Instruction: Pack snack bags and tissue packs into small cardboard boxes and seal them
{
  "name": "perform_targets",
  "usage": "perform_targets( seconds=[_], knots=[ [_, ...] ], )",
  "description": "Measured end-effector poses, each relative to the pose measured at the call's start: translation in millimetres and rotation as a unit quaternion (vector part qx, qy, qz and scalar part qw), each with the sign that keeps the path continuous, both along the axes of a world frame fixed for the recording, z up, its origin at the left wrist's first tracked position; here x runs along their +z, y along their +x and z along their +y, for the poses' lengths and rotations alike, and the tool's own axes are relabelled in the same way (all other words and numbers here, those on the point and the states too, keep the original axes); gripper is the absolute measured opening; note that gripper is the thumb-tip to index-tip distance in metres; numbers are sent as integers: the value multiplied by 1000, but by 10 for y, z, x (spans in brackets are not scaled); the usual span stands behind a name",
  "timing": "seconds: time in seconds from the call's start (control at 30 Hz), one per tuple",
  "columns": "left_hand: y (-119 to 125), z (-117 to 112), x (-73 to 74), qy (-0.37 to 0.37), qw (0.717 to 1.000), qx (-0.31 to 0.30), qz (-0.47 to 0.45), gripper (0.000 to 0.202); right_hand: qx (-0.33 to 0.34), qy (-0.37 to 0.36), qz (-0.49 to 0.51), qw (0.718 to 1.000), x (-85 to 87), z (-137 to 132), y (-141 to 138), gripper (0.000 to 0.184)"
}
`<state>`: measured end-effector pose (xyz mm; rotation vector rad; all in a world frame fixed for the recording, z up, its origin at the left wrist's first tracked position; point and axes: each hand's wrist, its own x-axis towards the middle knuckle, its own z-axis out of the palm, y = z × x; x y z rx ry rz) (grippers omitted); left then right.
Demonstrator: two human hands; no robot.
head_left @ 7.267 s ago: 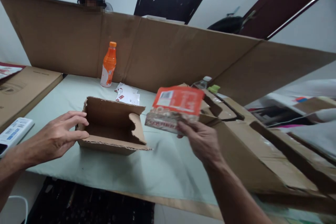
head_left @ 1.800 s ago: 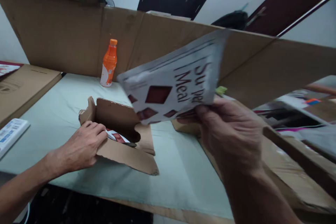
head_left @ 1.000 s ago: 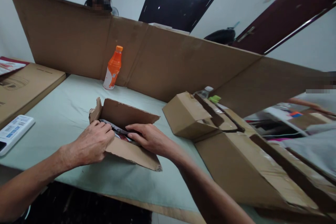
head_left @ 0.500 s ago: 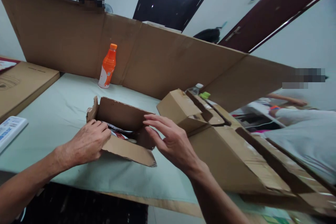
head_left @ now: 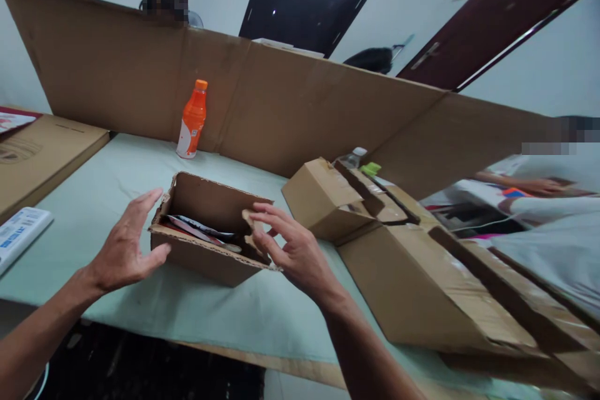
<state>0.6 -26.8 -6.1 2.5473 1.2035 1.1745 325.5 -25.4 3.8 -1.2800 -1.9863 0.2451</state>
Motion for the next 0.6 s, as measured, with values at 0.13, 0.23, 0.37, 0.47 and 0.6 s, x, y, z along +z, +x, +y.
perform_targets(
  seconds=[0.13, 0.23, 0.37, 0.47, 0.6],
  knots=[
    [15, 131, -112, -28, 999, -26, -22, 56, -62, 68, 4, 996, -45, 173, -32, 30],
    [25, 180, -96, -19, 999, -36, -26, 36, -114, 133, -3, 985, -48, 241, -36, 36],
    [64, 247, -38, -28, 999, -7, -27, 31, -81, 61, 34, 994, -2, 218, 17, 36],
    [121, 287, -25, -17, 998, 29, -44, 39, -10, -70, 62, 996, -10, 140, 91, 52],
    [176, 323, -42, -37, 998, 28, -49, 37, 47, -98, 101, 989, -121, 25, 173, 57]
  ],
)
